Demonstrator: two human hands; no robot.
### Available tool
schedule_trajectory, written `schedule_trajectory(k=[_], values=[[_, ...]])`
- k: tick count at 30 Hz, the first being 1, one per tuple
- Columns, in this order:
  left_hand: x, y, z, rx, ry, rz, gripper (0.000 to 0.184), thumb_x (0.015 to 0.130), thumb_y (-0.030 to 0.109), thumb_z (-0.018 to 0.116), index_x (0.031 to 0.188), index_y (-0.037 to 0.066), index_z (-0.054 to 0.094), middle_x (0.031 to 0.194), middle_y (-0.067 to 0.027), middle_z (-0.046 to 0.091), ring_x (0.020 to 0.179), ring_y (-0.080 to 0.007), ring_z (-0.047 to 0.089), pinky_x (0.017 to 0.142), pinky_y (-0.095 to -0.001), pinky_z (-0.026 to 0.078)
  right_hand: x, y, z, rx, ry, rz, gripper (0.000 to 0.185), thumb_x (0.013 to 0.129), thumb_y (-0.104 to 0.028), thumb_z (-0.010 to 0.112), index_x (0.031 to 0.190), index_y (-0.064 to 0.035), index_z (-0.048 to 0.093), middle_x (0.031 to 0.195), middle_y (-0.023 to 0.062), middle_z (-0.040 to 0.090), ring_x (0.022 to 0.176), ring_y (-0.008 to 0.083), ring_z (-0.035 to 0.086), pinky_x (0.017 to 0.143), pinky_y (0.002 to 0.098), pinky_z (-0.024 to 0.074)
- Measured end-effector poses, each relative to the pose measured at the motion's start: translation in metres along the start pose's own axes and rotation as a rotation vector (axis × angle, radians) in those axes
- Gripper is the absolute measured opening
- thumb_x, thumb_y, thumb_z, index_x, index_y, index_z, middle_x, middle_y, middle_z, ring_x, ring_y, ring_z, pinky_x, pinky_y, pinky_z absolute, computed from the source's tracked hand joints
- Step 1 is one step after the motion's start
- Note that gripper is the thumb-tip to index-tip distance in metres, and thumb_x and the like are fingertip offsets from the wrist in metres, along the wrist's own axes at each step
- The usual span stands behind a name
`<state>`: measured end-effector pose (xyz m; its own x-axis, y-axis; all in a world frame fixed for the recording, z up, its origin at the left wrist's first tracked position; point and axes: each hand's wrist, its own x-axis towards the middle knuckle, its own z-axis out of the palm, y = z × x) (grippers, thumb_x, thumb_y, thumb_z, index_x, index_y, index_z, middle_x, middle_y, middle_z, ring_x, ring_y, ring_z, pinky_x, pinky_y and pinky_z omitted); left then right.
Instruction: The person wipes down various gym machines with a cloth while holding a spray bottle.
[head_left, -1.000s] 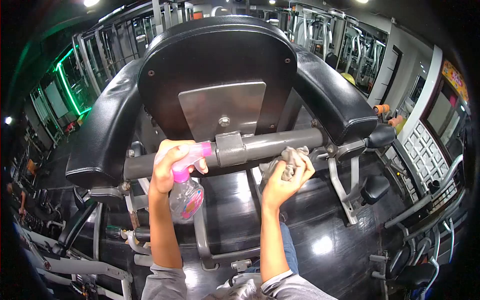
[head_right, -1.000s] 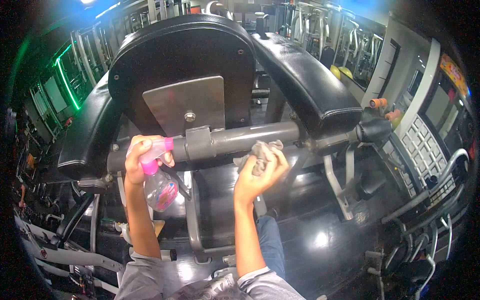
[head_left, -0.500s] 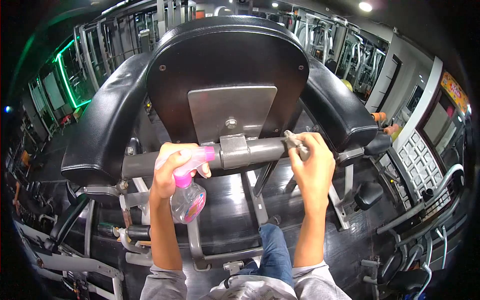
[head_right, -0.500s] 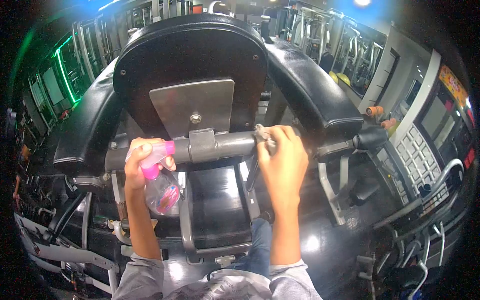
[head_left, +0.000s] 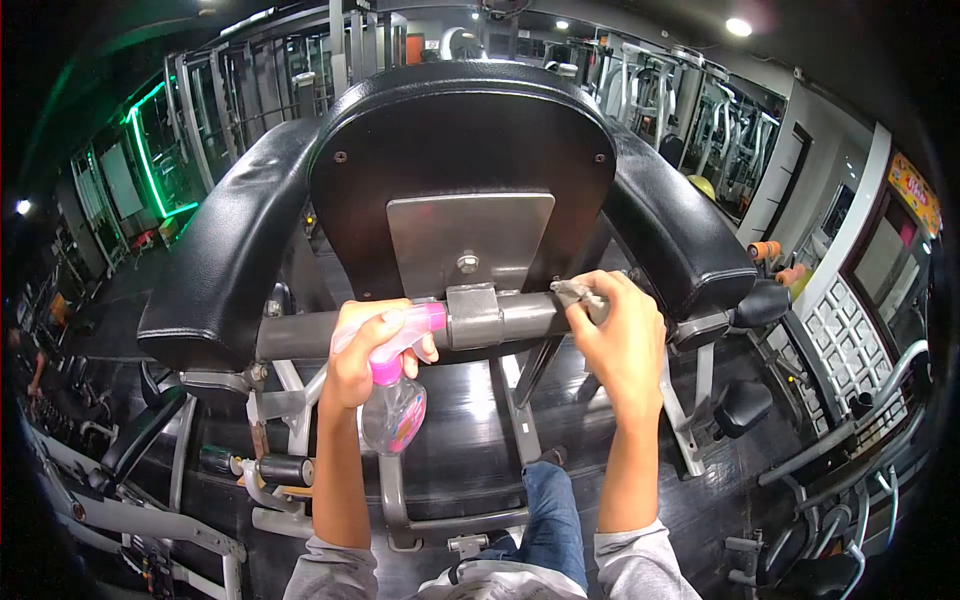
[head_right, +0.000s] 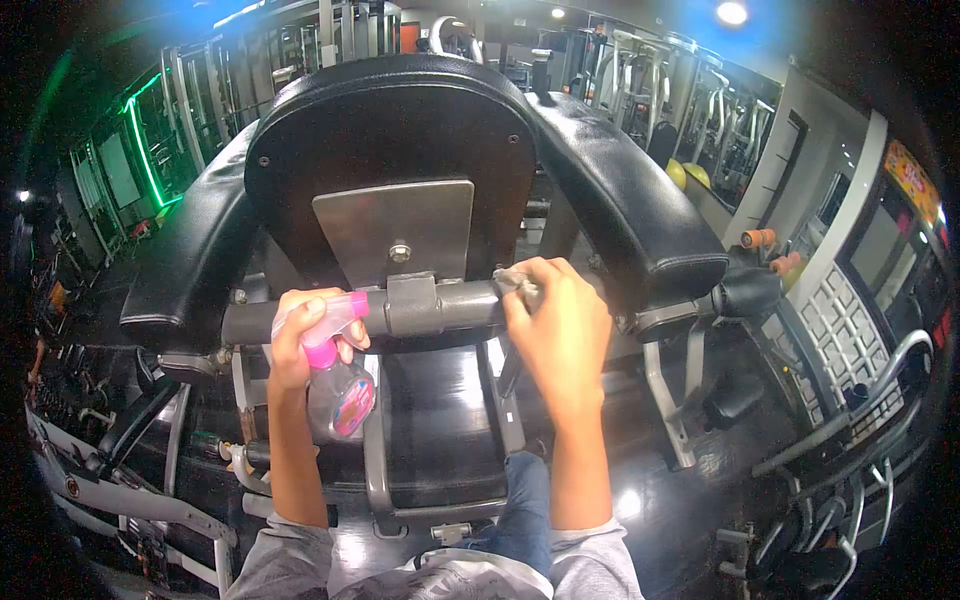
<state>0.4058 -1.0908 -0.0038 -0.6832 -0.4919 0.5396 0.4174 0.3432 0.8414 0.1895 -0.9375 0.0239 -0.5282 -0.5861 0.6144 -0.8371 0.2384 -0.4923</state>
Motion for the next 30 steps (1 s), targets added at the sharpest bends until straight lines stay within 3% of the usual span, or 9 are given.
schedule_trajectory(k=[4, 7, 12, 19, 21, 23, 24, 28, 30], values=[[0.0, 0.0, 0.002, -0.041, 0.044, 0.001, 0.05, 0.092, 0.038, 0.046, 0.082, -0.007, 0.066, 0.074, -0.0163, 0.067, 0.053, -0.0166, 0.061, 0.05, -0.0246, 0.048, -0.007, -0.028, 0.021, 0.005, -0.027, -0.155, 0.016, 0.076, -0.019, 0.072, 0.09, -0.0114, 0.07, 0.091, 0.0098, 0.066, 0.087, 0.0301, 0.067, 0.074, 0.0433, 0.0537], [-0.001, -0.001, 0.0, -0.061, 0.071, 0.015, 0.05, 0.093, 0.038, 0.046, 0.083, -0.007, 0.065, 0.073, -0.0162, 0.066, 0.052, -0.0171, 0.06, 0.048, -0.0247, 0.046, -0.017, -0.047, 0.037, -0.004, -0.002, -0.323, 0.016, 0.075, -0.015, 0.072, 0.09, -0.0129, 0.069, 0.097, 0.0045, 0.065, 0.089, 0.0263, 0.064, 0.07, 0.0408, 0.0552], [0.002, 0.007, 0.004, -0.054, 0.147, 0.023, 0.052, 0.09, 0.039, 0.045, 0.08, -0.009, 0.063, 0.069, -0.0194, 0.065, 0.047, -0.0194, 0.056, 0.047, -0.0279, 0.045, -0.022, -0.026, 0.046, 0.268, 0.08, -0.45, 0.018, 0.071, -0.012, 0.07, 0.088, -0.0123, 0.067, 0.099, 0.0027, 0.063, 0.087, 0.0247, 0.062, 0.067, 0.038, 0.0528], [0.006, 0.053, 0.03, 0.028, 0.306, 0.26, 0.052, 0.092, 0.038, 0.043, 0.082, -0.008, 0.062, 0.07, -0.0179, 0.063, 0.049, -0.019, 0.056, 0.047, -0.0273, 0.045, -0.027, -0.025, 0.055, 0.209, 0.195, -0.458, 0.018, 0.075, -0.022, 0.076, 0.089, -0.014, 0.068, 0.099, 0.0019, 0.063, 0.081, 0.0235, 0.062, 0.062, 0.035, 0.0517], [0.014, 0.067, 0.032, -0.004, 0.35, 0.347, 0.048, 0.093, 0.034, 0.043, 0.083, -0.008, 0.064, 0.071, -0.0131, 0.063, 0.051, -0.0144, 0.055, 0.049, -0.0244, 0.043, -0.028, -0.022, 0.057, 0.232, 0.223, -0.478, 0.021, 0.077, -0.026, 0.078, 0.091, -0.0139, 0.068, 0.105, 0.0048, 0.061, 0.08, 0.0254, 0.062, 0.062, 0.0369, 0.0517], [0.023, 0.075, 0.032, 0.026, 0.367, 0.363, 0.046, 0.093, 0.032, 0.044, 0.083, -0.008, 0.064, 0.07, -0.0123, 0.062, 0.051, -0.0131, 0.054, 0.048, -0.0233, 0.042, -0.03, -0.028, 0.052, 0.262, 0.247, -0.316, 0.025, 0.077, -0.024, 0.078, 0.096, -0.0138, 0.067, 0.11, 0.0095, 0.058, 0.08, 0.029, 0.062, 0.063, 0.041, 0.052], [0.027, 0.078, 0.032, 0.064, 0.384, 0.353, 0.045, 0.093, 0.032, 0.044, 0.084, -0.008, 0.064, 0.07, -0.0118, 0.061, 0.051, -0.0125, 0.054, 0.048, -0.023, 0.042, -0.033, -0.031, 0.046, 0.238, 0.23, -0.278, 0.031, 0.077, -0.025, 0.078, 0.103, -0.013, 0.065, 0.112, 0.0132, 0.056, 0.085, 0.0323, 0.06, 0.072, 0.0439, 0.0514], [0.035, 0.076, 0.024, 0.086, 0.39, 0.379, 0.045, 0.094, 0.032, 0.044, 0.085, -0.007, 0.064, 0.069, -0.0105, 0.061, 0.052, -0.0114, 0.054, 0.048, -0.0226, 0.042, -0.042, -0.021, 0.052, 0.14, 0.186, -0.188, 0.038, 0.076, -0.023, 0.078, 0.108, -0.0109, 0.065, 0.108, 0.0131, 0.057, 0.098, 0.0319, 0.056, 0.085, 0.0432, 0.0473], [0.034, 0.072, 0.021, 0.066, 0.381, 0.39, 0.045, 0.094, 0.032, 0.044, 0.086, -0.007, 0.065, 0.07, -0.0107, 0.061, 0.052, -0.0116, 0.054, 0.048, -0.0226, 0.042, -0.045, -0.009, 0.059, 0.15, 0.175, -0.263, 0.039, 0.074, -0.021, 0.079, 0.108, -0.0108, 0.065, 0.106, 0.0126, 0.057, 0.097, 0.0312, 0.056, 0.084, 0.0426, 0.0479]])
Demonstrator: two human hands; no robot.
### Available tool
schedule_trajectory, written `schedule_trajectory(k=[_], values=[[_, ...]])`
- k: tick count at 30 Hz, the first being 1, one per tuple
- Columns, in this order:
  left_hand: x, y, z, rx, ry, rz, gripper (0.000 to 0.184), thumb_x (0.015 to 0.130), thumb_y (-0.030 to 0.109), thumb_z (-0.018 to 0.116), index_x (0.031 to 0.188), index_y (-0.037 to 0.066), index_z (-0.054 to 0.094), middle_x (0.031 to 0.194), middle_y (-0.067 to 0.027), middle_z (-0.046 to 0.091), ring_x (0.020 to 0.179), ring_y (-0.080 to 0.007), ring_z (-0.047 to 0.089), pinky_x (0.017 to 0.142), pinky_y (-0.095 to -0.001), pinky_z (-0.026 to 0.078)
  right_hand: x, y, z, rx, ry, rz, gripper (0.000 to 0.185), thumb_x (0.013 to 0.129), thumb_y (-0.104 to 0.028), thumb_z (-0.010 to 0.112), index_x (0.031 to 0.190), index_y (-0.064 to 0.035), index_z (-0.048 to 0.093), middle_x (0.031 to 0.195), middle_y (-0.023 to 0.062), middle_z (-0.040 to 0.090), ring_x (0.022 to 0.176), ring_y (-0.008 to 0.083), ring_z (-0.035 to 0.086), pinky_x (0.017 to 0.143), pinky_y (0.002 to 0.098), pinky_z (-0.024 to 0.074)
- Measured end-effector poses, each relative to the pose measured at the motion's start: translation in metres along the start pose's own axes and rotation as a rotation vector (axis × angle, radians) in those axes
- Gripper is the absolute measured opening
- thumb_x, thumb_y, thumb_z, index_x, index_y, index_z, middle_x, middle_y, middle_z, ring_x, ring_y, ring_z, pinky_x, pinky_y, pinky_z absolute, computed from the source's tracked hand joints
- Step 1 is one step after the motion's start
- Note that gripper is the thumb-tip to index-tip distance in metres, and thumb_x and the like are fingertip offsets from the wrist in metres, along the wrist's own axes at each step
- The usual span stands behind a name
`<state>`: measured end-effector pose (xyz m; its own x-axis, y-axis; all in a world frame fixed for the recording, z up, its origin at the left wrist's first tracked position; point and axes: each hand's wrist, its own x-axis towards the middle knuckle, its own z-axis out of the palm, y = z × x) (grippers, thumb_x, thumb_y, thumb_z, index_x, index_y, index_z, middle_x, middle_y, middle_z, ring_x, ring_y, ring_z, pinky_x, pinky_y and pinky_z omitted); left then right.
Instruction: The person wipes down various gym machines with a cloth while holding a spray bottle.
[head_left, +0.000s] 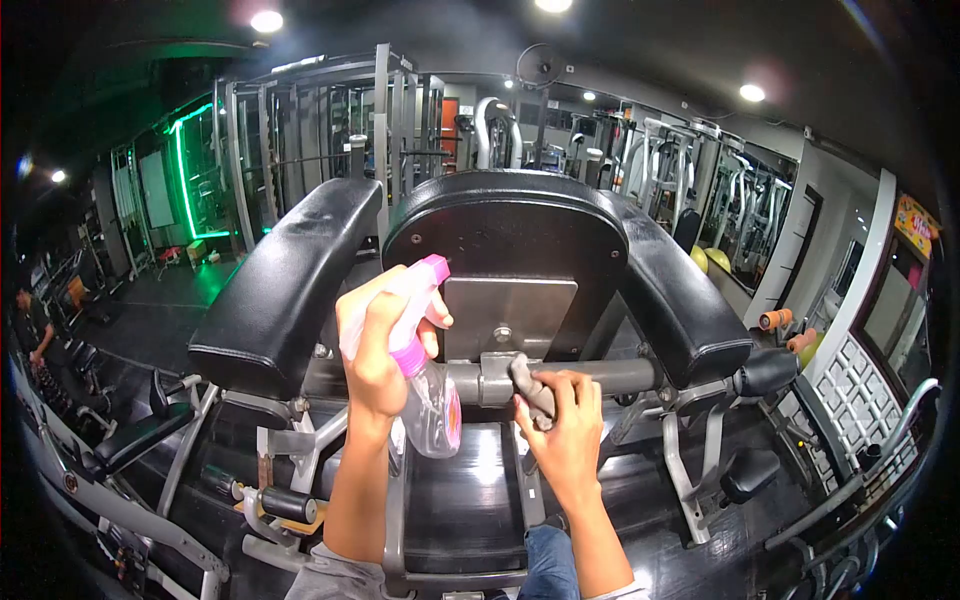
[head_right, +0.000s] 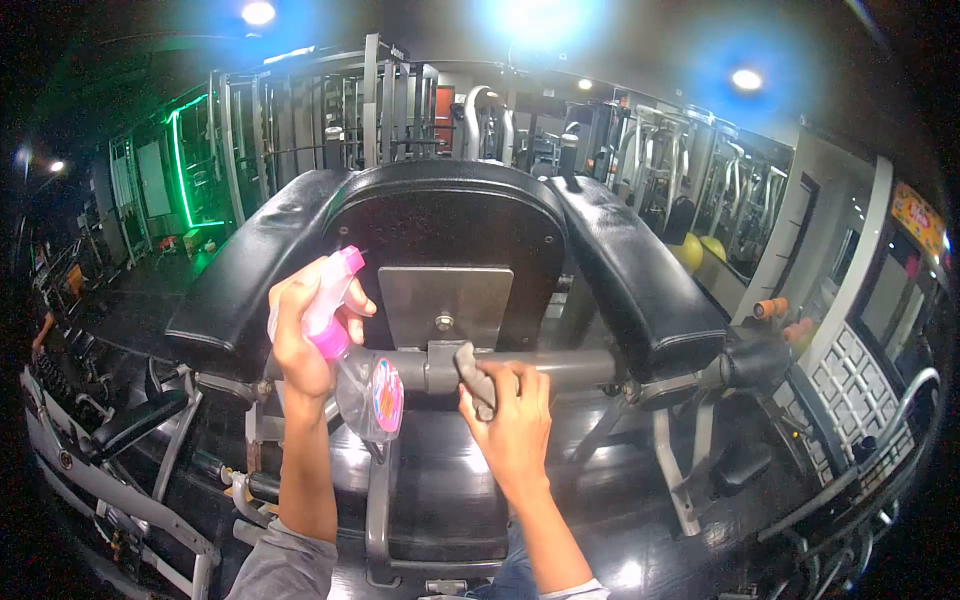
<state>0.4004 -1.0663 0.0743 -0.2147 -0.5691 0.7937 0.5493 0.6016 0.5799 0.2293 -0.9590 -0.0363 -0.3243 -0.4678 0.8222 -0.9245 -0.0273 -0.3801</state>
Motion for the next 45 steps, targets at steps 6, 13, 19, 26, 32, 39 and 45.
schedule_trajectory(k=[6, 13, 19, 26, 32, 39, 45], values=[[-0.014, -0.008, -0.019, -0.096, -0.029, -0.062, 0.024, 0.088, 0.018, 0.061, 0.087, -0.006, 0.065, 0.076, -0.0115, 0.063, 0.056, -0.0118, 0.055, 0.05, -0.023, 0.043, 0.03, -0.003, -0.02, 0.25, 0.251, -0.16, 0.035, 0.066, -0.002, 0.079, 0.1, -0.007, 0.071, 0.1, 0.0117, 0.068, 0.093, 0.0271, 0.067, 0.081, 0.0358, 0.0542], [-0.028, -0.021, -0.044, -0.106, -0.109, -0.148, 0.023, 0.086, 0.018, 0.068, 0.087, -0.005, 0.065, 0.074, -0.0101, 0.063, 0.055, -0.0114, 0.055, 0.05, -0.0239, 0.044, 0.124, -0.042, -0.032, 0.188, 0.577, -0.416, 0.034, 0.069, -0.004, 0.081, 0.101, -0.0098, 0.073, 0.1, 0.0094, 0.067, 0.09, 0.024, 0.066, 0.079, 0.0351, 0.0535], [-0.031, -0.023, -0.049, -0.137, -0.133, -0.133, 0.034, 0.088, 0.026, 0.064, 0.082, -0.008, 0.066, 0.072, -0.0147, 0.065, 0.052, -0.0135, 0.057, 0.048, -0.0241, 0.046, 0.148, -0.088, -0.007, 0.125, 0.468, -0.586, 0.039, 0.065, -0.005, 0.079, 0.102, -0.0145, 0.07, 0.101, 0.0035, 0.064, 0.089, 0.024, 0.061, 0.075, 0.036, 0.0527], [-0.039, -0.03, -0.058, -0.163, -0.054, -0.118, 0.044, 0.088, 0.033, 0.057, 0.08, -0.009, 0.065, 0.071, -0.016, 0.065, 0.051, -0.0153, 0.058, 0.046, -0.0245, 0.046, 0.136, -0.119, 0.022, 0.057, 0.216, -0.738, 0.037, 0.061, -0.012, 0.079, 0.096, -0.0164, 0.069, 0.1, -0.001, 0.061, 0.087, 0.0196, 0.059, 0.064, 0.0301, 0.0532], [-0.043, -0.03, -0.071, -0.181, -0.091, -0.175, 0.049, 0.087, 0.039, 0.054, 0.078, -0.009, 0.064, 0.071, -0.0174, 0.065, 0.051, -0.017, 0.059, 0.045, -0.024, 0.047, 0.145, -0.072, -0.024, -0.05, 0.288, -0.647, 0.034, 0.067, -0.013, 0.08, 0.099, -0.0192, 0.071, 0.099, 0.0015, 0.061, 0.086, 0.021, 0.06, 0.066, 0.0333, 0.0529], [-0.04, -0.028, -0.066, -0.195, -0.09, -0.156, 0.049, 0.086, 0.039, 0.054, 0.077, -0.009, 0.064, 0.07, -0.0175, 0.065, 0.05, -0.0168, 0.059, 0.045, -0.024, 0.047, 0.15, -0.086, -0.026, 0.014, 0.428, -0.54, 0.031, 0.064, -0.003, 0.078, 0.093, -0.0106, 0.073, 0.093, 0.0079, 0.064, 0.084, 0.0248, 0.064, 0.071, 0.0351, 0.0516], [-0.039, -0.023, -0.059, -0.236, -0.068, -0.115, 0.051, 0.085, 0.04, 0.053, 0.077, -0.01, 0.064, 0.069, -0.0174, 0.065, 0.05, -0.0168, 0.06, 0.045, -0.024, 0.047, 0.121, -0.097, 0.011, -0.011, 0.137, -0.697, 0.037, 0.061, -0.014, 0.083, 0.096, -0.0183, 0.071, 0.097, -0.001, 0.064, 0.083, 0.0193, 0.06, 0.063, 0.0325, 0.0522]])
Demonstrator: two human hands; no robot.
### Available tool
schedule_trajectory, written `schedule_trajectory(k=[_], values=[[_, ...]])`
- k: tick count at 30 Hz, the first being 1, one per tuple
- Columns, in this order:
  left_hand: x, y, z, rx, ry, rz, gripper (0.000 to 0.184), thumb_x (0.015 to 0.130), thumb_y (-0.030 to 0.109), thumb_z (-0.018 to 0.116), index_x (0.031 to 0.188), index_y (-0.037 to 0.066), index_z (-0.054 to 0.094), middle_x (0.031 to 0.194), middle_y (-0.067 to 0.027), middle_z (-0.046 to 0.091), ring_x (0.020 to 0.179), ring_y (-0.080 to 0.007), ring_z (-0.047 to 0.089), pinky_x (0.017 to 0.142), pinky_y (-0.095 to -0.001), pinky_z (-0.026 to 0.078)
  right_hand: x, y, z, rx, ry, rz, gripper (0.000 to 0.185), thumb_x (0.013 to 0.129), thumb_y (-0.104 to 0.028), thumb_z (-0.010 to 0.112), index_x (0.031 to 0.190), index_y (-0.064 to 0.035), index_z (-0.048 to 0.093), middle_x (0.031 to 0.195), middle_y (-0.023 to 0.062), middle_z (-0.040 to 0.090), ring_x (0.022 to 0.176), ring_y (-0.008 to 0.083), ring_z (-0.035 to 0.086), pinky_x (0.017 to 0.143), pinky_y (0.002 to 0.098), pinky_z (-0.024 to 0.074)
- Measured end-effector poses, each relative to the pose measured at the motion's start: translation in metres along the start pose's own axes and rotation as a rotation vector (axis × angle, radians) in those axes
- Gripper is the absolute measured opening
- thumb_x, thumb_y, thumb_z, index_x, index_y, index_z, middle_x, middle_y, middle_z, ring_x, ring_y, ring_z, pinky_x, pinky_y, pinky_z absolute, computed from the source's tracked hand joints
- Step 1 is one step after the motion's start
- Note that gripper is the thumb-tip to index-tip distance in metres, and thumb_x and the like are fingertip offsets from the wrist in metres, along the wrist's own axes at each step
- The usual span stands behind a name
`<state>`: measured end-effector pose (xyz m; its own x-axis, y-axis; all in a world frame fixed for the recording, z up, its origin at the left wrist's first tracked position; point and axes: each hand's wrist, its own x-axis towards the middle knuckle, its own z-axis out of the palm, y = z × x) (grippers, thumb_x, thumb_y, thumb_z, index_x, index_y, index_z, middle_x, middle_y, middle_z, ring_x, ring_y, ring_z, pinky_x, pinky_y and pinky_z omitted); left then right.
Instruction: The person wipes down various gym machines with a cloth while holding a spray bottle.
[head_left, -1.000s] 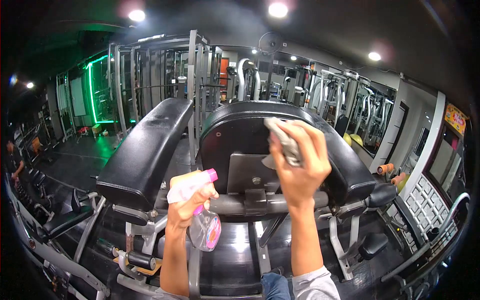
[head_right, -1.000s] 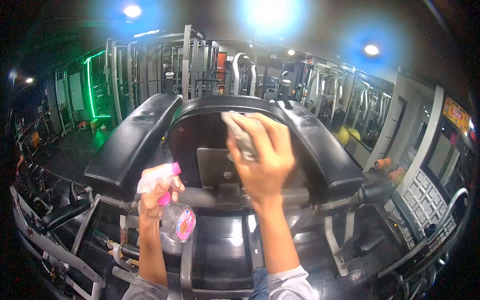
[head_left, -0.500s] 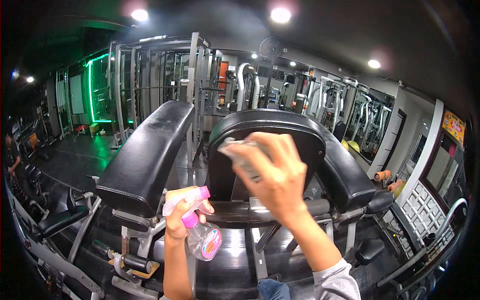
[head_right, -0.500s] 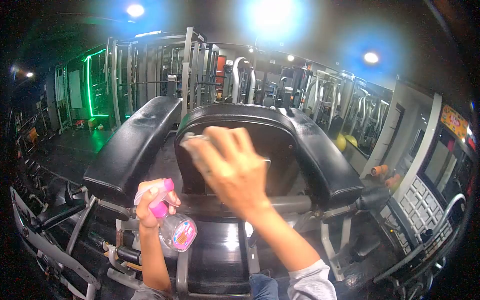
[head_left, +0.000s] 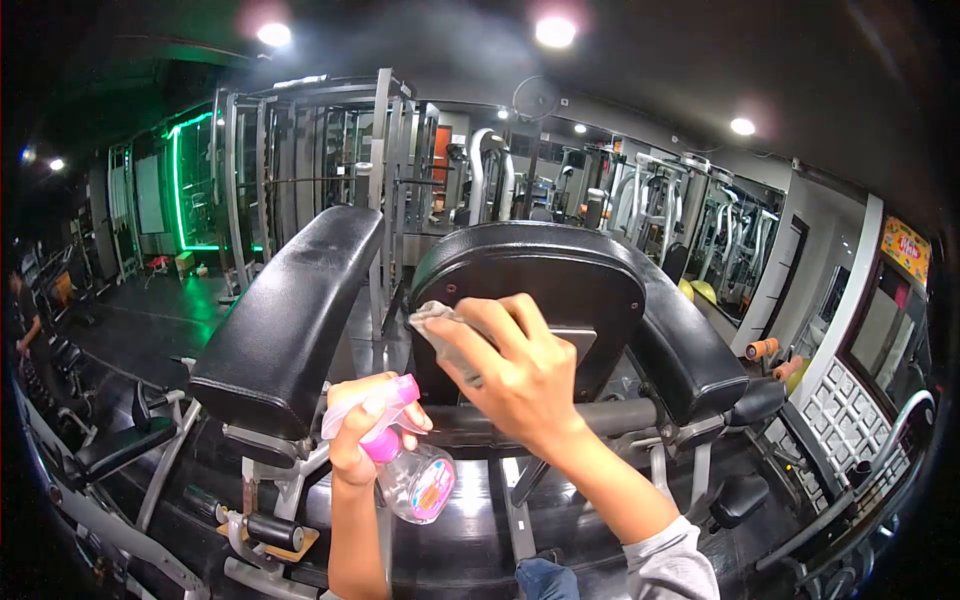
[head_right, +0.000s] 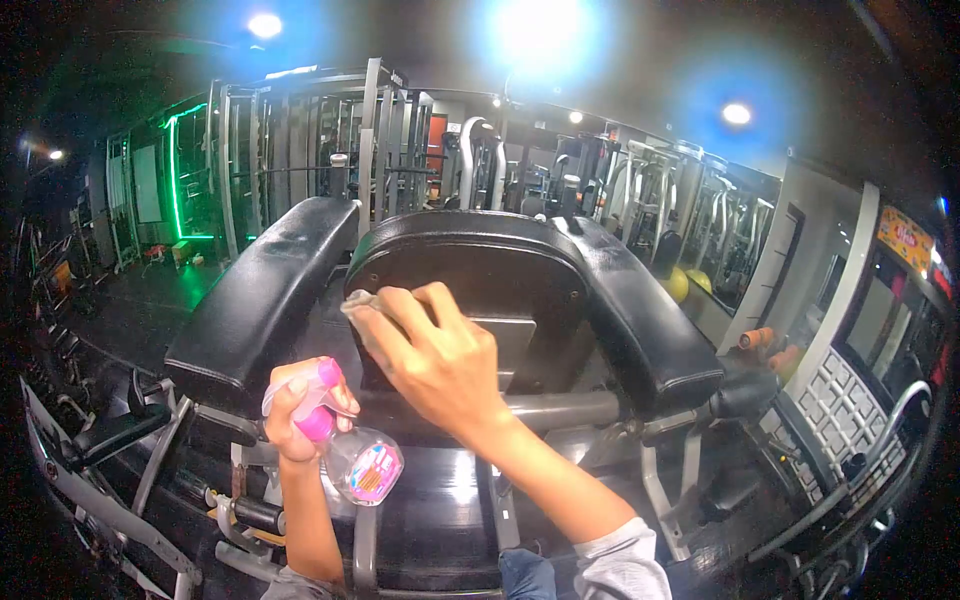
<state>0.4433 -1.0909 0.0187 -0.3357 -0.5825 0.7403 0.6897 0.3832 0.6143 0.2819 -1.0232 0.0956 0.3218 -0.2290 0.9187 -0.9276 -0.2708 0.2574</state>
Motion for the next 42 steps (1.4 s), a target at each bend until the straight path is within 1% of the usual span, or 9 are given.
schedule_trajectory(k=[4, 7, 8, 11, 14, 18, 22, 28, 42], values=[[0.003, 0.001, 0.0, 0.007, -0.017, 0.006, 0.052, 0.085, 0.039, 0.052, 0.077, -0.01, 0.064, 0.07, -0.0176, 0.065, 0.051, -0.0169, 0.06, 0.045, -0.0241, 0.047, -0.002, 0.028, -0.034, -0.105, 0.011, 0.077, 0.034, 0.061, -0.009, 0.081, 0.093, -0.0181, 0.072, 0.096, 0.0009, 0.064, 0.085, 0.021, 0.06, 0.066, 0.0332, 0.0514], [0.005, -0.001, 0.002, 0.015, -0.029, 0.008, 0.052, 0.085, 0.039, 0.052, 0.077, -0.011, 0.064, 0.07, -0.0175, 0.065, 0.051, -0.0169, 0.06, 0.045, -0.0242, 0.047, 0.001, 0.054, -0.058, -0.175, 0.205, 0.09, 0.03, 0.063, -0.002, 0.079, 0.091, -0.0115, 0.073, 0.092, 0.0063, 0.064, 0.083, 0.0236, 0.062, 0.07, 0.0351, 0.0509], [0.007, -0.001, 0.003, 0.023, -0.036, 0.012, 0.052, 0.085, 0.039, 0.052, 0.078, -0.011, 0.064, 0.07, -0.0174, 0.065, 0.052, -0.0169, 0.06, 0.045, -0.0243, 0.047, 0.001, 0.062, -0.062, -0.198, 0.258, 0.114, 0.034, 0.062, -0.006, 0.081, 0.093, -0.016, 0.071, 0.093, 0.0041, 0.063, 0.084, 0.0235, 0.061, 0.07, 0.0356, 0.0514], [0.012, -0.001, 0.011, 0.04, -0.067, 0.02, 0.052, 0.086, 0.039, 0.052, 0.078, -0.011, 0.065, 0.07, -0.0173, 0.066, 0.052, -0.0168, 0.06, 0.045, -0.0244, 0.047, 0.004, 0.077, -0.061, -0.152, 0.427, 0.17, 0.03, 0.063, -0.006, 0.08, 0.091, -0.0126, 0.071, 0.093, 0.0058, 0.064, 0.082, 0.0247, 0.062, 0.071, 0.0359, 0.0508], [0.015, -0.006, 0.017, 0.02, -0.079, 0.009, 0.05, 0.086, 0.038, 0.051, 0.078, -0.01, 0.065, 0.071, -0.0175, 0.066, 0.052, -0.0168, 0.06, 0.046, -0.0244, 0.047, -0.003, 0.069, -0.053, -0.176, 0.34, 0.052, 0.032, 0.062, -0.007, 0.081, 0.092, -0.0131, 0.071, 0.094, 0.0055, 0.064, 0.083, 0.0237, 0.062, 0.071, 0.0355, 0.0511], [0.015, -0.009, 0.023, 0.022, -0.113, -0.024, 0.048, 0.087, 0.036, 0.053, 0.079, -0.01, 0.065, 0.072, -0.0175, 0.066, 0.054, -0.0168, 0.061, 0.048, -0.0245, 0.048, -0.033, 0.053, -0.036, -0.153, 0.088, 0.015, 0.036, 0.06, -0.014, 0.083, 0.093, -0.0195, 0.071, 0.096, -0.0024, 0.065, 0.081, 0.0205, 0.061, 0.063, 0.0301, 0.0528], [0.012, -0.009, 0.025, 0.036, -0.104, -0.048, 0.048, 0.086, 0.036, 0.054, 0.078, -0.009, 0.066, 0.072, -0.0168, 0.066, 0.055, -0.0172, 0.062, 0.048, -0.0245, 0.048, -0.034, 0.065, -0.051, -0.195, 0.091, 0.011, 0.037, 0.059, -0.013, 0.082, 0.093, -0.0195, 0.07, 0.097, -0.0027, 0.064, 0.082, 0.0199, 0.06, 0.062, 0.0299, 0.0522], [0.012, 0.003, 0.027, 0.1, -0.133, 0.01, 0.045, 0.084, 0.034, 0.054, 0.075, -0.008, 0.067, 0.07, -0.0158, 0.065, 0.054, -0.0162, 0.061, 0.048, -0.024, 0.047, -0.005, 0.084, -0.069, -0.204, 0.33, 0.053, 0.03, 0.062, -0.006, 0.081, 0.089, -0.0149, 0.07, 0.093, 0.0015, 0.063, 0.08, 0.0225, 0.059, 0.066, 0.0335, 0.0504], [0.008, -0.009, 0.022, 0.089, -0.149, -0.064, 0.047, 0.087, 0.036, 0.054, 0.077, -0.008, 0.067, 0.071, -0.0158, 0.066, 0.055, -0.0159, 0.061, 0.049, -0.0237, 0.048, -0.086, 0.076, -0.046, -0.082, 0.258, 0.318, 0.032, 0.062, -0.002, 0.08, 0.09, -0.0086, 0.066, 0.098, 0.0085, 0.064, 0.087, 0.0277, 0.062, 0.073, 0.0378, 0.0514]])
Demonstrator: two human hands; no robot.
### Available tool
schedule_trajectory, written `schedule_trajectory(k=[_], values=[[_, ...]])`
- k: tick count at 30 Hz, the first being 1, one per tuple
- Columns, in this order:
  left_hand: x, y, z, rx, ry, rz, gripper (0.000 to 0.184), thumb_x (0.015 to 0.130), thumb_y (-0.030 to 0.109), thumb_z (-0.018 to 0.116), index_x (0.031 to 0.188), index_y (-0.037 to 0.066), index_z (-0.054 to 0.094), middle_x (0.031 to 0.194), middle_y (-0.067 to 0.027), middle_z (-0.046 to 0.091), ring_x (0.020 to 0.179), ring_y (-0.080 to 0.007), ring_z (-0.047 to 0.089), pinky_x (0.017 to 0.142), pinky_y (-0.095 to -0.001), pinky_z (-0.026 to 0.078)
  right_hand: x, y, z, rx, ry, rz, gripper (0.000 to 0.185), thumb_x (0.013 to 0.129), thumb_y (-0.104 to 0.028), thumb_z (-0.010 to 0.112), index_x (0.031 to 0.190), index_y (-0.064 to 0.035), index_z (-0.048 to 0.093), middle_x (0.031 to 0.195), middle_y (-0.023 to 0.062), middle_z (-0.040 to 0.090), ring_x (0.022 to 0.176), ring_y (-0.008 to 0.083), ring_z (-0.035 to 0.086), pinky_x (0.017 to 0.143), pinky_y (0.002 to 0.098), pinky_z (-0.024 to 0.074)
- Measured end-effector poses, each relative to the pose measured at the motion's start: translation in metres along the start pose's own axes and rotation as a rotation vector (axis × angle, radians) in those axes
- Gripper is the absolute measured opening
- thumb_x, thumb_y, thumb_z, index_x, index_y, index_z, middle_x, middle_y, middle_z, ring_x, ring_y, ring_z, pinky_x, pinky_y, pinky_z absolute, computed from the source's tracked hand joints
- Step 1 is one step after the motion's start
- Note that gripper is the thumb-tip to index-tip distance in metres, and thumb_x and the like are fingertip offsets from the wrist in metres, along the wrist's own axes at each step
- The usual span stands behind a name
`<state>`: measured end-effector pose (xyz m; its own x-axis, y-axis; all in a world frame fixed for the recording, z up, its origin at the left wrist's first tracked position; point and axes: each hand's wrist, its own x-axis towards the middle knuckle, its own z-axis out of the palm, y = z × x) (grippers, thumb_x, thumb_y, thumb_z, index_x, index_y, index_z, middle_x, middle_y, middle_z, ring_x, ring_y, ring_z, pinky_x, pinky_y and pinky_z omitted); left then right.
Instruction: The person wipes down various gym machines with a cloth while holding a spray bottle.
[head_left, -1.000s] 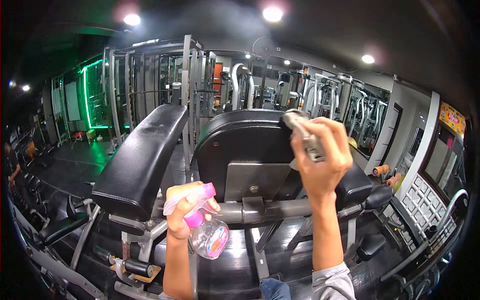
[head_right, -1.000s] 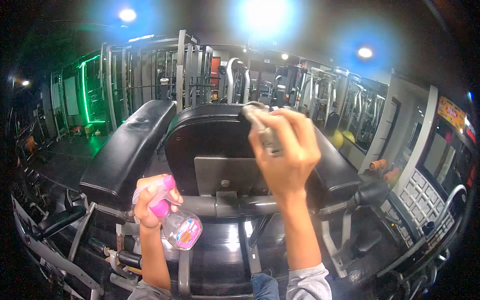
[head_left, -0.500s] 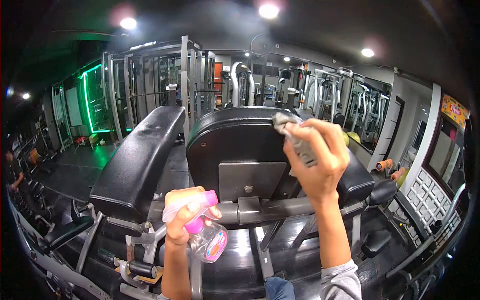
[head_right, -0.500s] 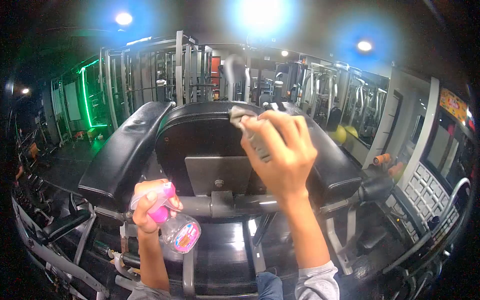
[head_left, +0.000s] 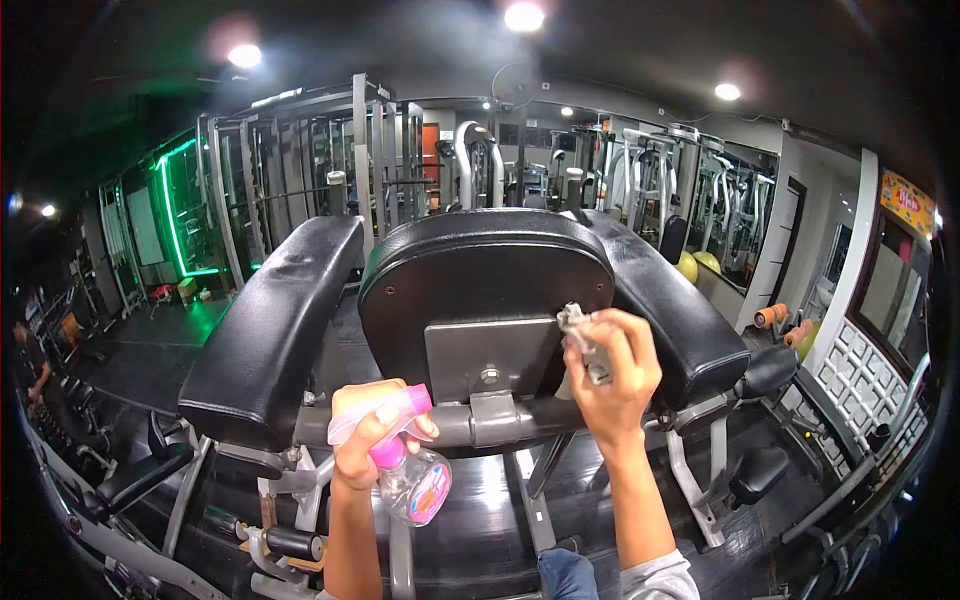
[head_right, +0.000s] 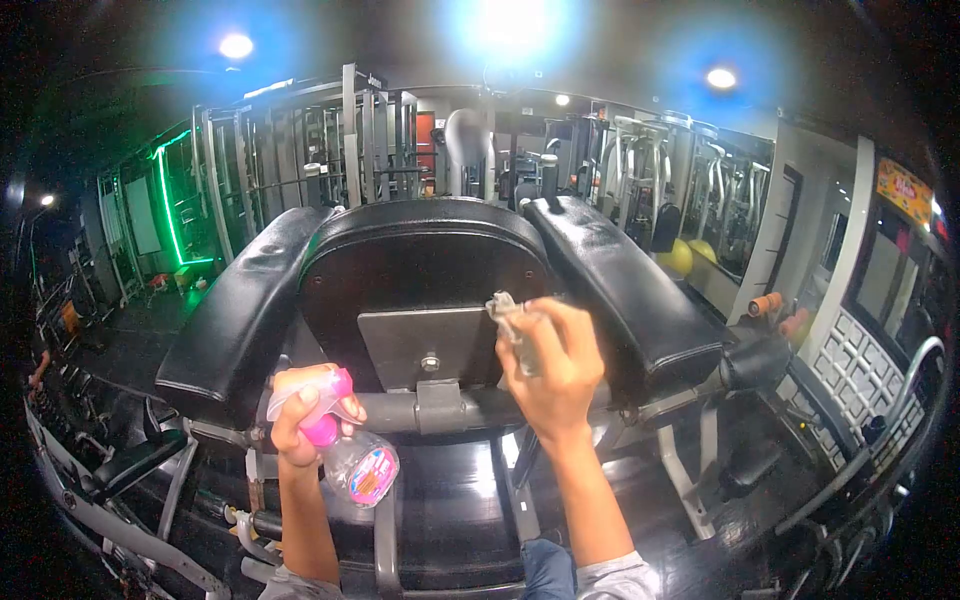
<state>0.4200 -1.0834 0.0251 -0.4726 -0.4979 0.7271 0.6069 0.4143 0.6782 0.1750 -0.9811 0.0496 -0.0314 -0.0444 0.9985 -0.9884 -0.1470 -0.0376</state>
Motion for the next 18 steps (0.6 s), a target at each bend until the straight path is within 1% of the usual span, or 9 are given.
schedule_trajectory(k=[2, 4, 6, 8, 10, 12, 14, 16, 18], values=[[-0.001, -0.003, -0.002, 0.006, 0.0, -0.019, 0.048, 0.087, 0.036, 0.054, 0.077, -0.009, 0.067, 0.071, -0.0158, 0.066, 0.055, -0.0157, 0.061, 0.049, -0.0237, 0.048, 0.022, -0.004, -0.001, 0.006, 0.083, -0.011, 0.029, 0.066, 0.0, 0.079, 0.091, -0.008, 0.067, 0.098, 0.0098, 0.064, 0.088, 0.0283, 0.063, 0.075, 0.0377, 0.0513], [-0.001, -0.009, -0.004, 0.018, -0.005, 0.001, 0.048, 0.087, 0.037, 0.054, 0.078, -0.009, 0.067, 0.071, -0.0158, 0.066, 0.055, -0.0154, 0.061, 0.05, -0.0238, 0.048, 0.042, -0.009, -0.002, -0.002, 0.151, -0.031, 0.028, 0.066, 0.0, 0.078, 0.091, -0.0079, 0.067, 0.098, 0.0096, 0.064, 0.087, 0.0282, 0.063, 0.074, 0.0373, 0.0514], [-0.001, -0.012, -0.005, 0.041, 0.021, -0.026, 0.048, 0.086, 0.037, 0.053, 0.078, -0.008, 0.065, 0.07, -0.0166, 0.066, 0.052, -0.0166, 0.06, 0.048, -0.0248, 0.048, 0.045, -0.013, -0.001, 0.007, 0.16, -0.028, 0.03, 0.066, 0.0, 0.079, 0.092, -0.0077, 0.068, 0.098, 0.0097, 0.063, 0.087, 0.0276, 0.063, 0.074, 0.037, 0.0513], [-0.002, -0.014, -0.006, 0.062, 0.048, -0.053, 0.047, 0.085, 0.037, 0.053, 0.077, -0.008, 0.063, 0.069, -0.0175, 0.065, 0.049, -0.0178, 0.059, 0.046, -0.0258, 0.047, 0.035, -0.017, 0.003, 0.058, 0.139, 0.019, 0.031, 0.066, -0.001, 0.079, 0.093, -0.0083, 0.068, 0.097, 0.0096, 0.063, 0.086, 0.0272, 0.063, 0.073, 0.0367, 0.0513], [-0.003, -0.014, -0.01, 0.07, 0.055, -0.059, 0.05, 0.089, 0.039, 0.052, 0.08, -0.008, 0.067, 0.072, -0.0158, 0.067, 0.054, -0.0157, 0.062, 0.049, -0.0237, 0.048, 0.015, -0.018, 0.006, 0.038, 0.046, 0.052, 0.03, 0.065, -0.003, 0.08, 0.093, -0.0103, 0.069, 0.098, 0.0091, 0.063, 0.085, 0.0267, 0.062, 0.072, 0.0358, 0.0515], [-0.004, -0.015, -0.015, 0.086, 0.049, -0.061, 0.05, 0.089, 0.039, 0.051, 0.081, -0.008, 0.067, 0.071, -0.016, 0.067, 0.054, -0.0159, 0.062, 0.048, -0.0237, 0.048, -0.009, -0.019, 0.012, 0.028, 0.0, 0.069, 0.03, 0.065, -0.005, 0.081, 0.092, -0.011, 0.07, 0.098, 0.0082, 0.064, 0.085, 0.0266, 0.062, 0.072, 0.0355, 0.0517], [-0.004, -0.016, -0.021, 0.101, 0.043, -0.063, 0.051, 0.089, 0.039, 0.051, 0.081, -0.008, 0.067, 0.071, -0.0162, 0.067, 0.054, -0.0161, 0.062, 0.048, -0.0236, 0.048, -0.023, -0.025, 0.013, 0.04, -0.093, 0.062, 0.031, 0.063, -0.006, 0.082, 0.091, -0.0119, 0.07, 0.099, 0.0074, 0.064, 0.086, 0.0263, 0.062, 0.072, 0.036, 0.0523], [-0.005, -0.017, -0.025, 0.121, 0.071, -0.075, 0.05, 0.089, 0.039, 0.051, 0.081, -0.008, 0.067, 0.071, -0.0162, 0.067, 0.053, -0.0163, 0.062, 0.048, -0.0236, 0.048, -0.031, -0.029, 0.018, -0.032, -0.15, -0.038, 0.028, 0.064, -0.008, 0.081, 0.089, -0.0143, 0.07, 0.097, 0.0022, 0.063, 0.084, 0.0225, 0.061, 0.067, 0.0333, 0.0528], [-0.006, -0.016, -0.025, 0.102, 0.082, -0.082, 0.05, 0.09, 0.038, 0.05, 0.082, -0.008, 0.067, 0.071, -0.0161, 0.067, 0.054, -0.0166, 0.062, 0.048, -0.0235, 0.048, -0.027, -0.03, 0.018, -0.036, -0.189, -0.081, 0.027, 0.065, -0.009, 0.081, 0.089, -0.0154, 0.07, 0.096, -0.0001, 0.063, 0.083, 0.0213, 0.061, 0.065, 0.0314, 0.0527]])
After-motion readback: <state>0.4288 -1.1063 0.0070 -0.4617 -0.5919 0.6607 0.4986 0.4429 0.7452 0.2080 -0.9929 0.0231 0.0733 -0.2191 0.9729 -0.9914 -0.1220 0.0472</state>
